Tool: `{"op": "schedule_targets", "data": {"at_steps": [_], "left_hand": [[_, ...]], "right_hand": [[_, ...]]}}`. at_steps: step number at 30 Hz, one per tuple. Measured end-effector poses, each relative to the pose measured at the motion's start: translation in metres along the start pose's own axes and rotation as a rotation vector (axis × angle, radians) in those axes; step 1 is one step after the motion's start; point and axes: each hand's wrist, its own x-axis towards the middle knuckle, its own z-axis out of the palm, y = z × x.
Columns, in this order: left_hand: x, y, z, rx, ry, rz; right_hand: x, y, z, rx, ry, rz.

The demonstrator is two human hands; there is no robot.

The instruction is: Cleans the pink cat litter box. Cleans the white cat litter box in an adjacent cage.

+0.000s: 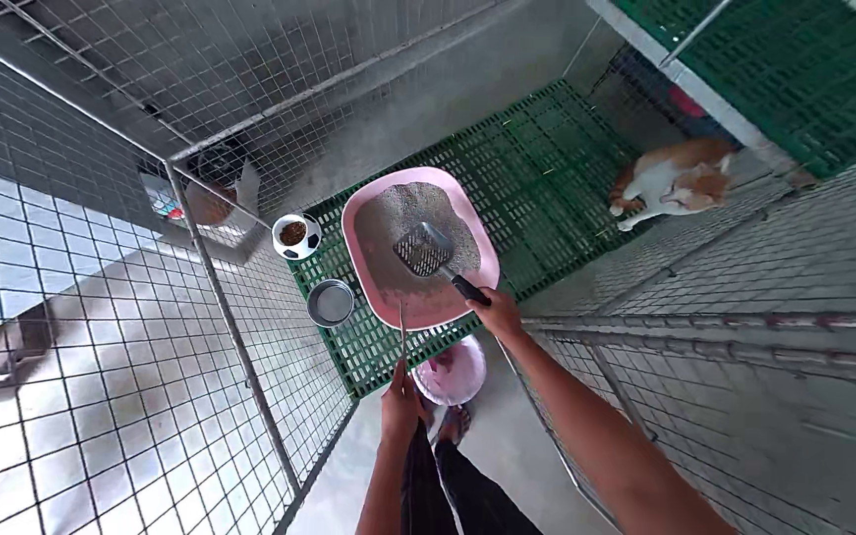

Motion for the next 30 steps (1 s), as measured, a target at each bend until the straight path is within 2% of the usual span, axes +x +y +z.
{"op": "schedule_targets", "data": {"at_steps": [9,17,20,24,28,30], "left_hand": [[-0.011,-0.009,0.007,0.013,-0.012,-0.034],[-0.013,-0.007,0.007,0.031,-0.023,-0.057],[-0.01,-0.008,0.008,0.037,-0.02,-0.049],[-0.004,-0.007,0.014,0.059,-0.037,-0.062],[0.0,-0.004,0.018,0.08,-0.048,-0.062],[0.005,0.001,0.021,0.088,-0.051,-0.057]], "right_hand": [[-0.053,0.046,0.005,-0.084,-0.061,0.096],[-0.184,0.105,-0.002,-0.131,-0.095,0.174],[-0.216,0.132,0.007,-0.126,-0.102,0.213],[-0.223,0.153,0.025,-0.178,-0.194,0.313],[-0.193,0.157,0.046,-0.245,-0.34,0.404],[-0.184,0.157,0.043,-0.297,-0.391,0.463]]}}
